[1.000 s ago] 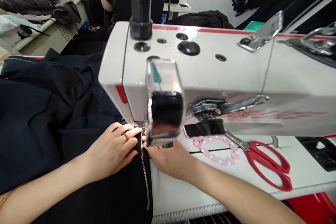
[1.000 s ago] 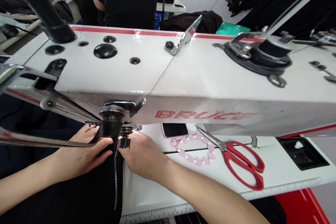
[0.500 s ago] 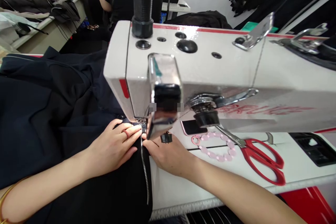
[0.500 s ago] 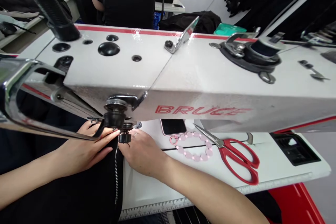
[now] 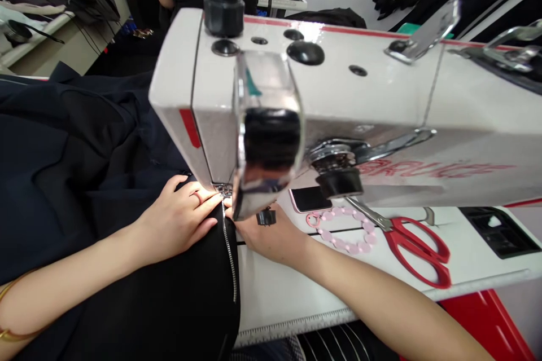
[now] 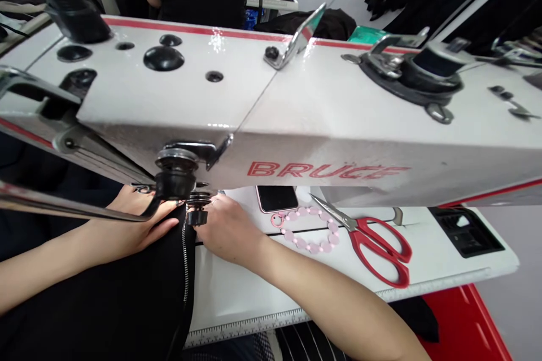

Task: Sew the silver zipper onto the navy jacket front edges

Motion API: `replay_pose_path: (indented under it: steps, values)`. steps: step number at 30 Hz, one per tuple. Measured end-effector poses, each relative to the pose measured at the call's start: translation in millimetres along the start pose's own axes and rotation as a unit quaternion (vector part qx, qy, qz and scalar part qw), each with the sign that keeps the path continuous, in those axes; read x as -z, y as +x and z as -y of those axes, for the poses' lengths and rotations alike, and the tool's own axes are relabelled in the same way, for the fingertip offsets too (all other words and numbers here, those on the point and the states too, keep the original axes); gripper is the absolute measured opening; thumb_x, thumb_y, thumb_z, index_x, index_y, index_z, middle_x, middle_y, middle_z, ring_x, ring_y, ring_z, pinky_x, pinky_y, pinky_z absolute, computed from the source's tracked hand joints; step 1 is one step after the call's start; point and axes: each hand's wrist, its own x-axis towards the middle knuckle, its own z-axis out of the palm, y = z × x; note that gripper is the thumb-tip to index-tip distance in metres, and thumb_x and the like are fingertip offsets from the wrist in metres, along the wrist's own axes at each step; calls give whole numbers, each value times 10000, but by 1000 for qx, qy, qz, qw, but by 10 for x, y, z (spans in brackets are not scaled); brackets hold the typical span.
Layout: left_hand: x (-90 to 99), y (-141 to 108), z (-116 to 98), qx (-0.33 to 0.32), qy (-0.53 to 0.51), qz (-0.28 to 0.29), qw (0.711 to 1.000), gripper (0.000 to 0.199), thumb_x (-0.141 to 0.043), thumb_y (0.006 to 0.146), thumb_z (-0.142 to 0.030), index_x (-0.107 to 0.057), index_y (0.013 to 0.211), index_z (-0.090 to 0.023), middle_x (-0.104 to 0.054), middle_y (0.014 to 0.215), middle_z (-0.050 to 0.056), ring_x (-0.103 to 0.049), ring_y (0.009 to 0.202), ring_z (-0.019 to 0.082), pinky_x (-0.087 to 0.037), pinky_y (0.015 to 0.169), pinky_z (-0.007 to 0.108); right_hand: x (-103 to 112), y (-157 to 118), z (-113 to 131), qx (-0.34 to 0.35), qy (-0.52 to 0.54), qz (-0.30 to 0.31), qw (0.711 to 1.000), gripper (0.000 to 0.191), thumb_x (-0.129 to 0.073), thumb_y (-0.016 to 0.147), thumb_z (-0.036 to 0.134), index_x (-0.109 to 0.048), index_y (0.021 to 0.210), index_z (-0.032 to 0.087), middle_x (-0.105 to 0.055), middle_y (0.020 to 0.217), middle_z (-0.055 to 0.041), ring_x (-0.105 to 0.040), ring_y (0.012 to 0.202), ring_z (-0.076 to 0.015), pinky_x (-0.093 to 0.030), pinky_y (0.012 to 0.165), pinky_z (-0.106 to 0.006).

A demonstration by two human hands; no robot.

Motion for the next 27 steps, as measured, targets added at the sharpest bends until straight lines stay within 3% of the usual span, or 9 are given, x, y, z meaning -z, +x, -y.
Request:
replay_pose_path:
  steps: [8,27]
  values:
    - [6,20,10,3,12,13,1000,233,-428,844,-261,-608,958,-166,-641,807,108,-580,862,272,-410,783,458,-78,3,-44,9,7,12,1000,248,-351,870,44,-543,777,169,-591,758,-22,-504,680,-151,-340,625,-285]
    - [-1,15,8,-2,12,8,1000,255,-420,851,-255,-592,1005,-146,-651,851,106,-577,836,271,-385,780,455,-68,-1,-38,15,-9,4,1000,280,-328,876,54,-572,798,167,-594,788,-35,-526,719,-160,-368,628,-296]
